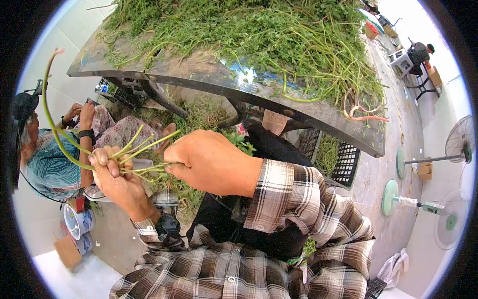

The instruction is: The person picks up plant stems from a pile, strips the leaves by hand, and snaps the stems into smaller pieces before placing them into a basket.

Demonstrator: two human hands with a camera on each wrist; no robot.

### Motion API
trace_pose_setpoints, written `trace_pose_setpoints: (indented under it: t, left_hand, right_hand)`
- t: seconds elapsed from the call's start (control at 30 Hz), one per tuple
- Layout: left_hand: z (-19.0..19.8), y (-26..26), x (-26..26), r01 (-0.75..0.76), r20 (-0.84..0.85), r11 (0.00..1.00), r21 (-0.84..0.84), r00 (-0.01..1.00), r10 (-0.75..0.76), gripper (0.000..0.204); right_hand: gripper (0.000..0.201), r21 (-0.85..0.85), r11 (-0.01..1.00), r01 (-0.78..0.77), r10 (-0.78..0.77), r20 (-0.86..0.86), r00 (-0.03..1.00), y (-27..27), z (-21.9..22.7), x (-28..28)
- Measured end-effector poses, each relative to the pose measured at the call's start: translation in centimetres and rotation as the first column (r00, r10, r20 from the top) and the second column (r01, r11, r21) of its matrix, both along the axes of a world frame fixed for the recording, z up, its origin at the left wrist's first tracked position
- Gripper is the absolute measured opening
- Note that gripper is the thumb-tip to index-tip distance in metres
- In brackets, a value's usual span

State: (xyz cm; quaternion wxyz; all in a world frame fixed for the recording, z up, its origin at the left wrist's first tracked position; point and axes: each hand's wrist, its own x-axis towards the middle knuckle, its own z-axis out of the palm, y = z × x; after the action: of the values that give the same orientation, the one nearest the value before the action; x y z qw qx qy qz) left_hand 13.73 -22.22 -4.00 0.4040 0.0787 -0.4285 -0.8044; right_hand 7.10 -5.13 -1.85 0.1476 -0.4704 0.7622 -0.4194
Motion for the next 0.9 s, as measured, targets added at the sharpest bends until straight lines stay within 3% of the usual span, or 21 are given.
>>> trace_pose_setpoints:
  t: [0.3, 0.37, 0.43, 0.53, 0.6, 0.67, 0.7, 0.73, 0.83, 0.9]
  left_hand:
    - [-0.8, -3.2, 0.5, -0.144, -0.017, 0.989, -0.042, 0.99, 0.143, 0.024]
    - [-0.1, -3.1, 0.4, -0.319, 0.068, 0.948, -0.022, 0.945, 0.32, 0.022]
    - [0.5, -3.2, 0.2, -0.38, 0.082, 0.925, -0.017, 0.921, 0.38, 0.021]
    - [-0.1, -7.3, 1.4, -0.516, 0.059, 0.856, -0.035, 0.854, 0.517, 0.02]
    - [-0.1, -7.9, 1.7, -0.595, 0.023, 0.803, -0.048, 0.803, 0.596, 0.02]
    - [0.5, -5.6, 1.5, -0.539, 0.237, 0.797, -0.272, 0.765, 0.598, 0.02]
    - [0.0, -5.8, 1.5, -0.349, 0.183, 0.902, -0.256, 0.898, 0.4, 0.021]
    - [-0.4, -5.6, 1.4, -0.355, 0.178, 0.899, -0.256, 0.897, 0.405, 0.021]
    - [-0.9, -3.7, 0.5, -0.095, 0.346, 0.963, -0.254, 0.92, 0.182, 0.024]
    - [-1.0, -2.4, 0.1, -0.037, 0.405, 0.963, -0.266, 0.903, 0.146, 0.023]
  right_hand:
    - [0.018, -0.011, 1.0, 0.023, -0.024, -0.075, 0.997, 1.0, 0.5, 0.1]
    - [0.017, -0.034, 0.999, 0.013, -0.016, -0.073, 0.997, 1.1, 0.3, 0.1]
    - [0.016, -0.055, 0.998, 0.005, -0.009, -0.072, 0.997, 1.4, -0.2, 0.0]
    - [0.02, -0.008, 0.985, 0.172, -0.172, -0.139, 0.975, 3.8, -0.6, -1.8]
    - [0.02, -0.023, 0.958, 0.285, -0.276, 0.192, 0.942, 4.8, 1.1, -2.7]
    - [0.02, -0.069, 0.955, 0.288, -0.268, 0.214, 0.939, 4.5, 1.2, -2.9]
    - [0.02, -0.124, 0.947, 0.295, -0.262, 0.226, 0.938, 4.4, 1.3, -3.1]
    - [0.02, -0.127, 0.949, 0.289, -0.256, 0.222, 0.941, 4.3, 1.2, -3.1]
    - [0.02, -0.083, 0.947, 0.311, -0.271, 0.315, 0.91, 4.7, 1.2, -2.9]
    - [0.02, -0.096, 0.957, 0.273, -0.235, 0.29, 0.928, 4.7, 1.7, -2.9]
